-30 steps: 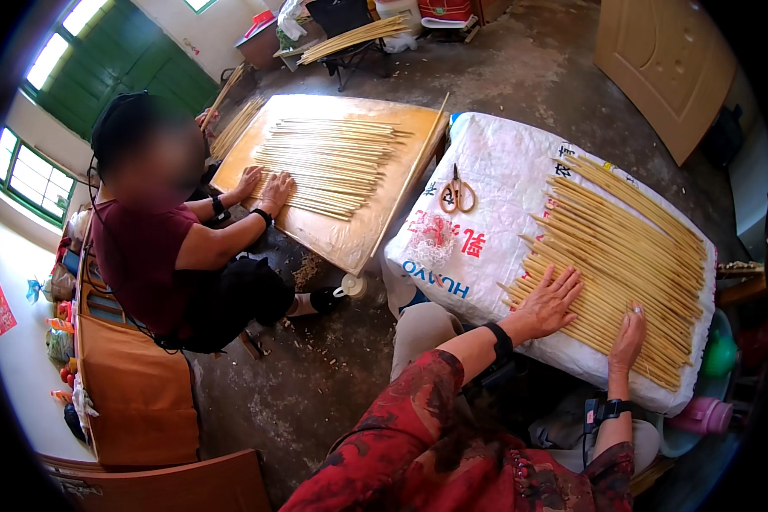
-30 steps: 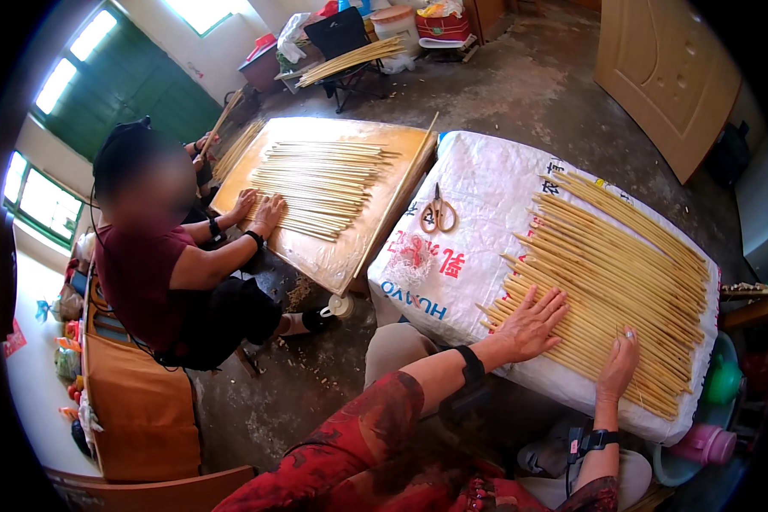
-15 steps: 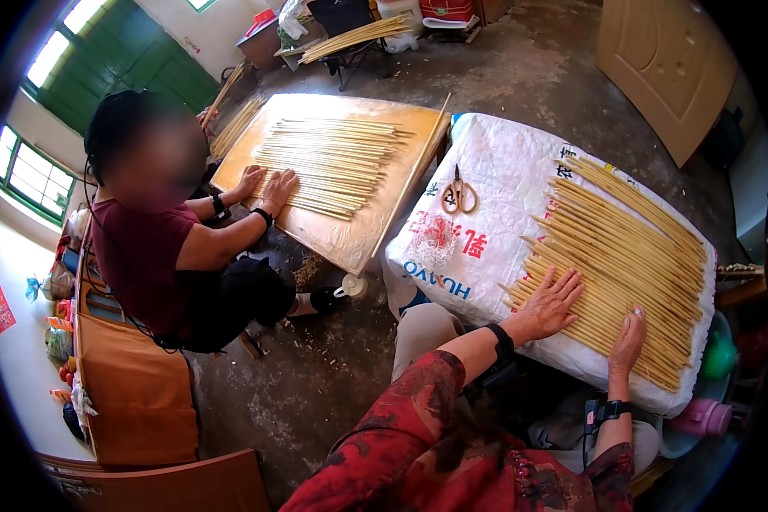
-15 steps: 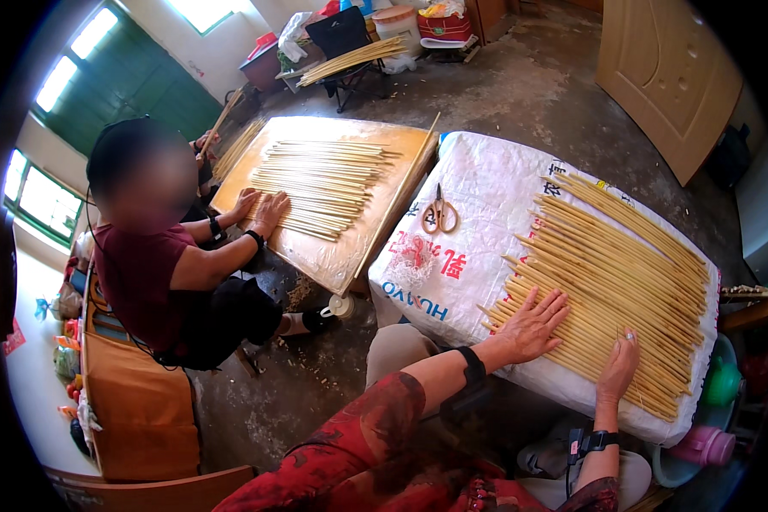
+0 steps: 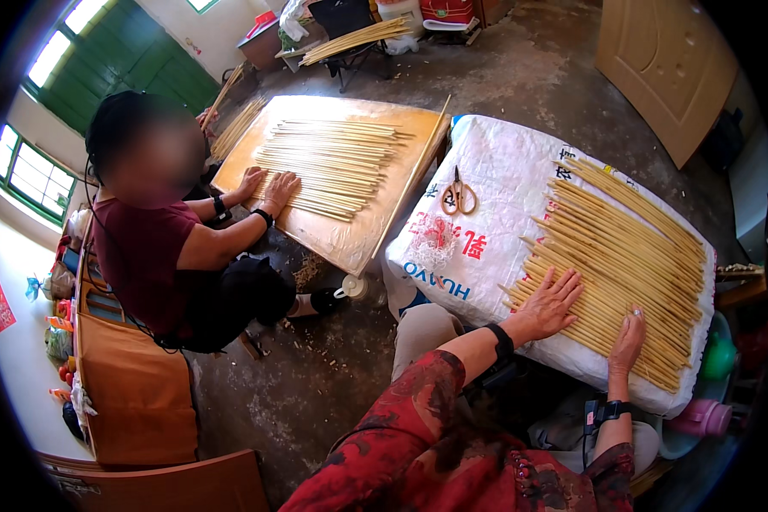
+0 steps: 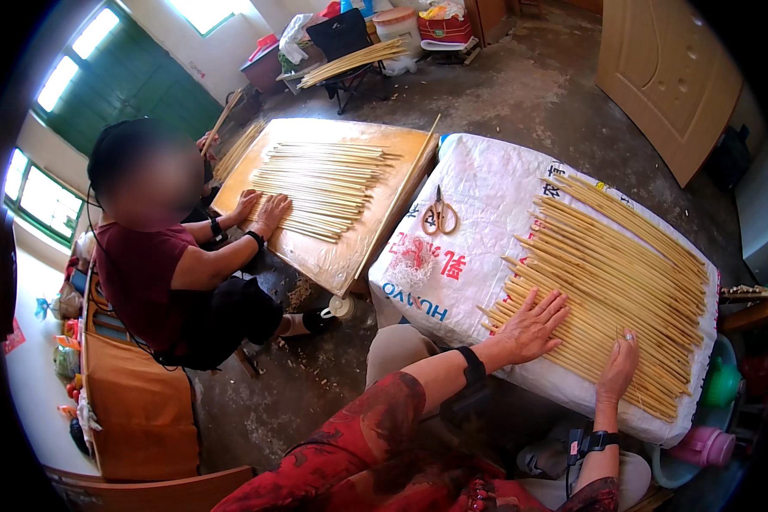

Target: The person organizes wooden sticks into flat bundles on a table, aligning them and securing them with white string by hand.

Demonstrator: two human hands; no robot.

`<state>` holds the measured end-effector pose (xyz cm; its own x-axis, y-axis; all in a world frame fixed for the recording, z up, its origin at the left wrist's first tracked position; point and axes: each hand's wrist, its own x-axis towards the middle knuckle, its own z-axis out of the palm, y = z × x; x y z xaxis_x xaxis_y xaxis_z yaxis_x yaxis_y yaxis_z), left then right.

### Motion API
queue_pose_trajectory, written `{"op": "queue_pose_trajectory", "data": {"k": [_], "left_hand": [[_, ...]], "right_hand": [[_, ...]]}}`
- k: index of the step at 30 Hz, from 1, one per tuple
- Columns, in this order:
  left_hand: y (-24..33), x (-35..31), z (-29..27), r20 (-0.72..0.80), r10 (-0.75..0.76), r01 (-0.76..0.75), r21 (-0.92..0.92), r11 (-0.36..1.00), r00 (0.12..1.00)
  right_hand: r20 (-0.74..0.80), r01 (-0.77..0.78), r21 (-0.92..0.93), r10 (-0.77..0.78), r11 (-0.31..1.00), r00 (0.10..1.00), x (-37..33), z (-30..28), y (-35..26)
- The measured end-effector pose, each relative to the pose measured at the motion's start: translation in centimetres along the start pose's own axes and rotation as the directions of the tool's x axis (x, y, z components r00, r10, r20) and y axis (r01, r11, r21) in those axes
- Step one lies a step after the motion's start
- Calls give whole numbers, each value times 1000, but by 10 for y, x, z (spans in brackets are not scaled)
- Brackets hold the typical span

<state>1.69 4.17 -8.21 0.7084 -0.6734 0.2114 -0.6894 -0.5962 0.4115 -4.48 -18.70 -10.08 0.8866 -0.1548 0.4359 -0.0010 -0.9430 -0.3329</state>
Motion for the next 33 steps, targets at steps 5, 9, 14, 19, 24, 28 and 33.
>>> {"op": "queue_pose_trajectory", "data": {"k": [5,9,14,19,24,28,33], "left_hand": [[0,0,1,1,-1,1,-3,1000,1000],[1,-1,0,-8,1,-1,-3,1000,1000],[1,-1,-2,-8,-6,5,-30,1000,1000],[1,4,-14,62,-49,58,-151,987,997],[13,5,-37,56,-15,18,-57,998,998],[25,-4,-58,115,117,-90,-214,973,987],[14,-11,-51,154,92,-52,-248,967,984]], "right_hand": [[-7,0,3,1,1000,1000,0,1,0],[-5,15,-13,-15,1000,1000,-1,0,1],[-7,10,12,-10,1000,1000,0,1,1],[-7,13,8,-13,1000,1000,-1,2,3],[6,14,2,-14,1000,1000,0,2,0],[-29,17,3,-17,1000,999,-2,7,10],[3,0,-7,0,1000,1000,-1,7,8]]}}
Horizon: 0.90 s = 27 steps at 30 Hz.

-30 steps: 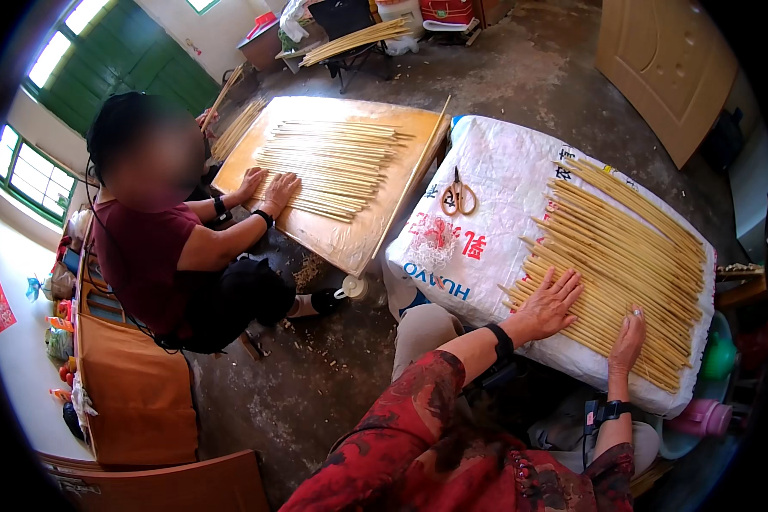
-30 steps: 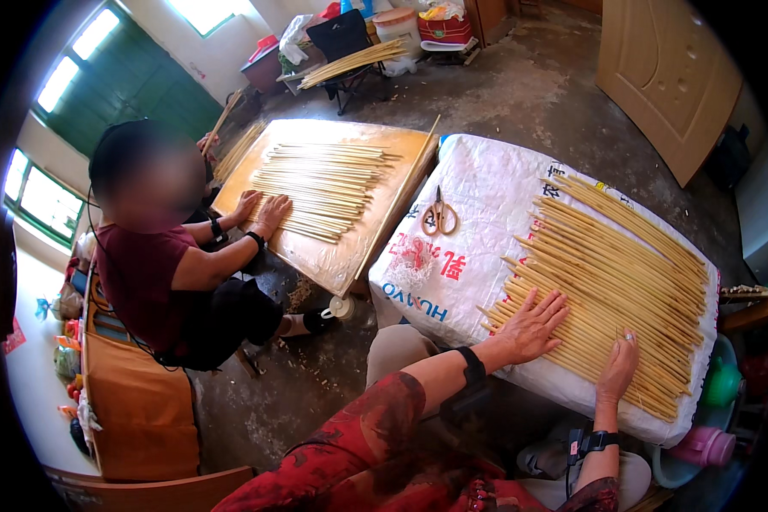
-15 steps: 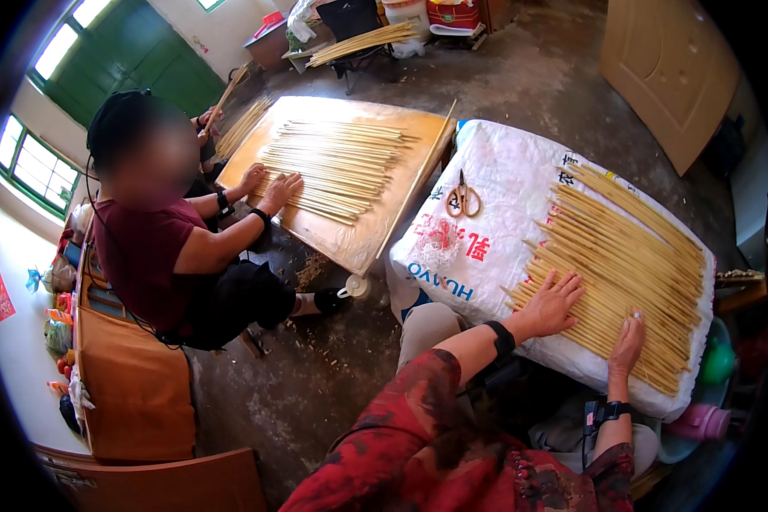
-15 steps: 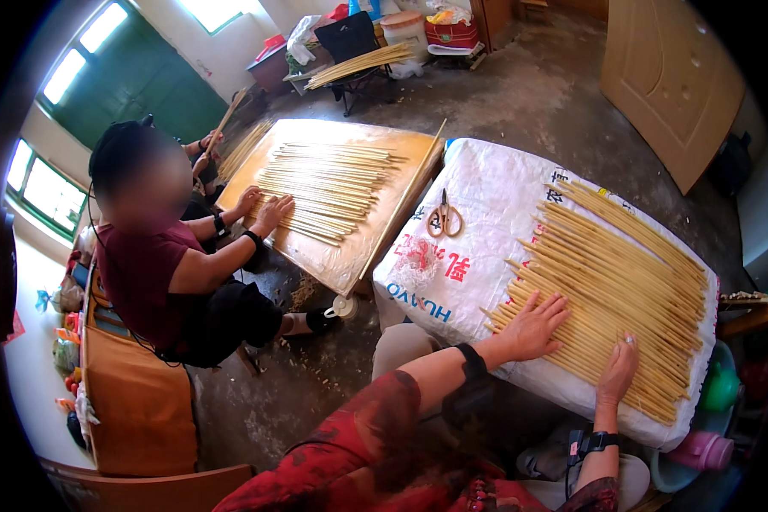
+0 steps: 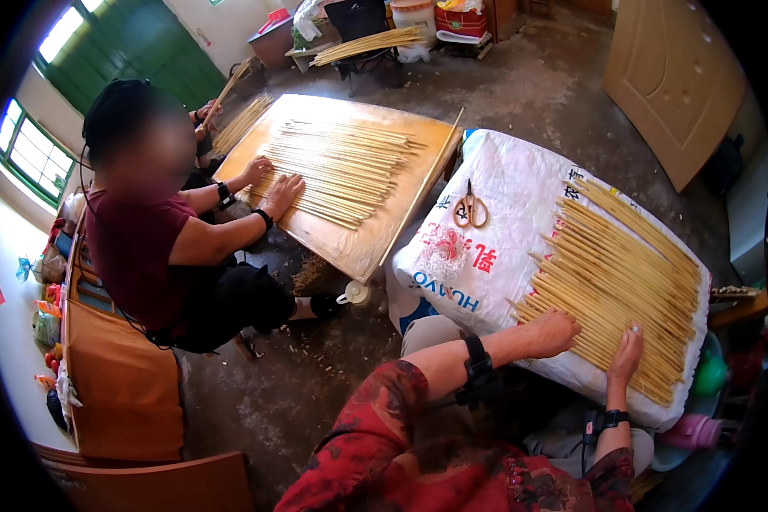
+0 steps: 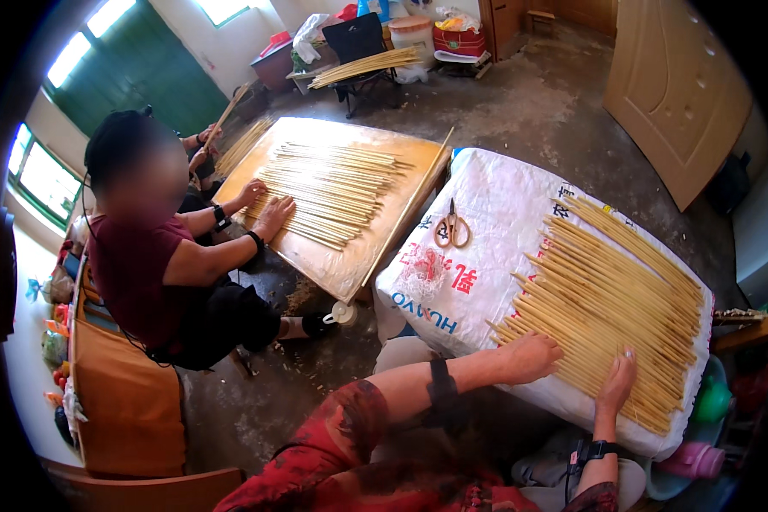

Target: The person organizes wooden sticks into flat bundles on a table, aligning them and securing them with white string by hand.

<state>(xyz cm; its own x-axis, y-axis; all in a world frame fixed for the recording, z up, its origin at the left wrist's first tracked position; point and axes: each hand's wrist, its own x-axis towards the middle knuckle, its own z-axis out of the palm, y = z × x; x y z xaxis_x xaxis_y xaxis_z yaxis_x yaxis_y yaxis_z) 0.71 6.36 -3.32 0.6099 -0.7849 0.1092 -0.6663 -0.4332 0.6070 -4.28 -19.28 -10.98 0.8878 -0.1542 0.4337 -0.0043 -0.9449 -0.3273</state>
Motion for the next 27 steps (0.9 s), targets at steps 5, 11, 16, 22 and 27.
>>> {"op": "queue_pose_trajectory", "data": {"k": [5,11,16,22,27], "left_hand": [[-12,9,23,-59,100,-99,17,995,993],[-5,-3,30,13,117,-115,-71,991,993],[-7,-7,29,-13,136,-136,-84,987,991],[1,-8,18,-16,106,-107,-77,991,994],[-1,-8,19,-56,105,-108,-65,992,993]], "right_hand": [[-22,3,57,-2,998,1000,1,-1,-6],[-1,-52,42,52,998,999,-4,5,8],[1,-26,34,26,999,1000,-3,-1,5],[2,-5,30,5,1000,1000,-1,-7,-5],[18,2,26,-2,1000,1000,0,-5,-1]]}}
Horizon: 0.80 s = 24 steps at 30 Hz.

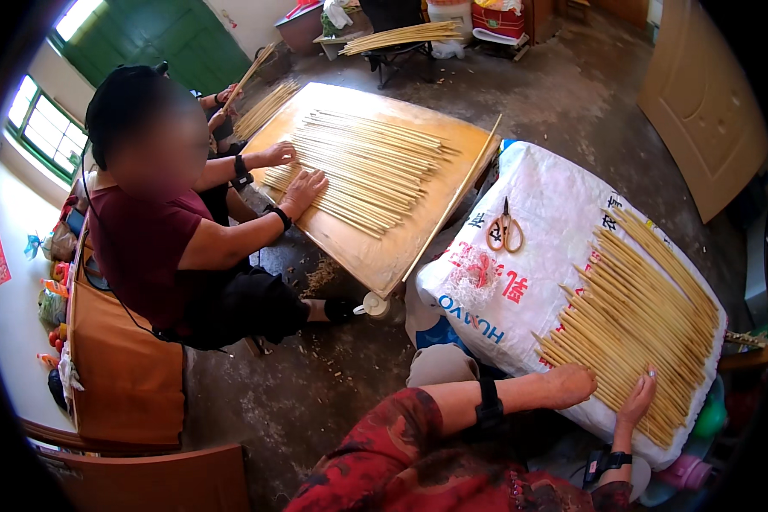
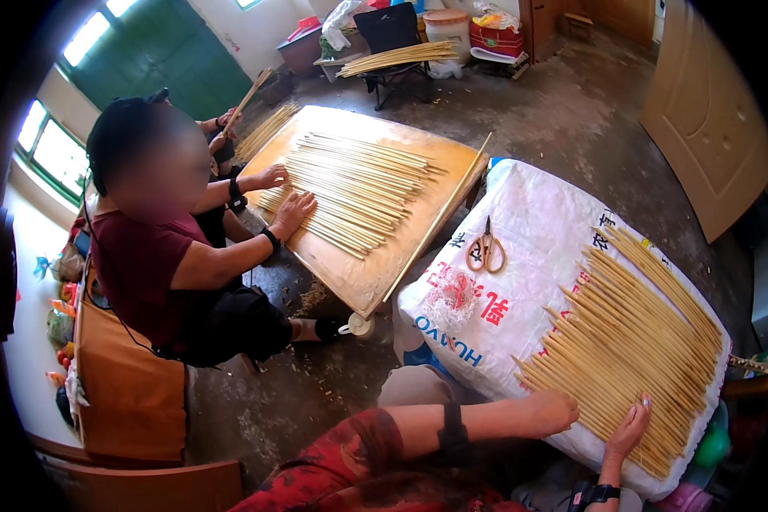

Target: The person organizes wooden sticks into flat bundles on a table, aligning them and securing them with white string by hand.

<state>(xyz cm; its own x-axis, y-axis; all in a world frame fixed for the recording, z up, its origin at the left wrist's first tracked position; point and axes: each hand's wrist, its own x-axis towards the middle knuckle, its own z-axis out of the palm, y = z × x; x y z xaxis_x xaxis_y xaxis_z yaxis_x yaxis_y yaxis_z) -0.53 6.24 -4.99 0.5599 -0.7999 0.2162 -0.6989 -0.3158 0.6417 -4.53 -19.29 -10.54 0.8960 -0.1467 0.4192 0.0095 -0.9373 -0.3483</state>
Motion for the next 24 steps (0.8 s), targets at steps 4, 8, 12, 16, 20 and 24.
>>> {"op": "queue_pose_trajectory", "data": {"k": [4,8,12,16,20,24], "left_hand": [[-2,-1,1,-16,-15,15,13,1000,1000],[-5,0,6,-8,-21,21,3,1000,1000],[0,0,-1,-24,-69,70,38,997,997],[2,0,-3,9,-67,66,50,997,998],[2,0,-2,4,-58,58,49,997,998],[3,-1,-5,14,-49,48,33,998,999]], "right_hand": [[7,-7,17,6,1000,1000,0,0,0],[-25,17,21,-16,1000,1000,-2,5,10],[-23,4,3,-4,1000,1000,-2,5,11],[-10,7,12,-7,1000,1000,-1,3,8],[-8,3,2,-3,1000,1000,-2,5,12],[-7,-1,-15,1,1000,1000,-1,4,10]]}}
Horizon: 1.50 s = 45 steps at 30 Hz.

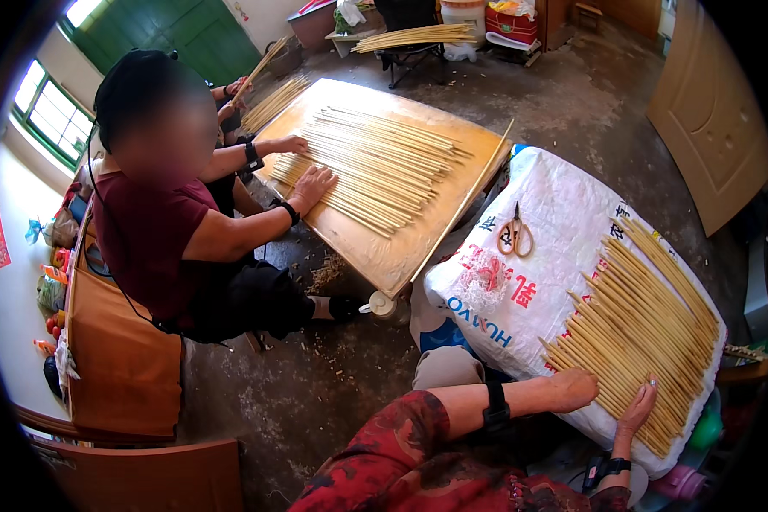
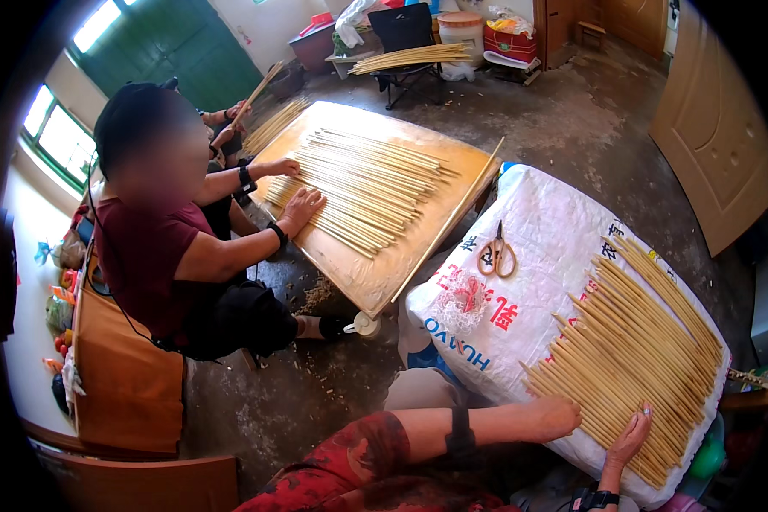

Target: The person organizes wooden sticks into flat bundles on a table, aligning them and securing them with white string by hand.

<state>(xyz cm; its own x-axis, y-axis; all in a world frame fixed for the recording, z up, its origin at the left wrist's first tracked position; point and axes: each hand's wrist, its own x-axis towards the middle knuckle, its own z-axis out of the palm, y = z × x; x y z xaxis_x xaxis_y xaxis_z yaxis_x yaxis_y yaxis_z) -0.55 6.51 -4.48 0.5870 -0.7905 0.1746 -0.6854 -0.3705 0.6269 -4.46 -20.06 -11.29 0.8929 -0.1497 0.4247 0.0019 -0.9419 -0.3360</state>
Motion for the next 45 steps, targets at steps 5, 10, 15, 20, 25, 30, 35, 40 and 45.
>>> {"op": "queue_pose_trajectory", "data": {"k": [5,10,15,20,25,30,35,40,45], "left_hand": [[-4,1,8,7,10,-10,5,1000,1000],[-4,2,13,6,5,-5,-4,1000,1000],[-5,2,16,53,-37,38,-24,999,998],[-5,1,15,53,-40,41,-14,999,998],[-4,0,11,58,-41,42,-13,999,997],[-5,0,14,66,-48,48,-3,999,997],[-5,0,15,52,-39,39,-6,999,998],[-6,-1,15,42,-28,28,-3,1000,999],[-8,1,18,61,-33,33,-3,999,998]], "right_hand": [[-21,10,5,-10,1000,1000,0,0,-1],[-19,16,11,-16,1000,1000,0,0,-1],[-6,13,16,-13,1000,1000,0,-1,-2],[-4,2,-17,-2,1000,1000,-1,-1,-2],[-1,6,-21,-6,1000,1000,-1,-1,0],[4,14,-20,-14,1000,1000,0,-1,-1],[0,12,-34,-12,999,1000,0,-1,-2],[-4,17,-27,-17,999,1000,-1,0,0],[-14,20,-23,-20,1000,1000,0,-1,-1]]}}
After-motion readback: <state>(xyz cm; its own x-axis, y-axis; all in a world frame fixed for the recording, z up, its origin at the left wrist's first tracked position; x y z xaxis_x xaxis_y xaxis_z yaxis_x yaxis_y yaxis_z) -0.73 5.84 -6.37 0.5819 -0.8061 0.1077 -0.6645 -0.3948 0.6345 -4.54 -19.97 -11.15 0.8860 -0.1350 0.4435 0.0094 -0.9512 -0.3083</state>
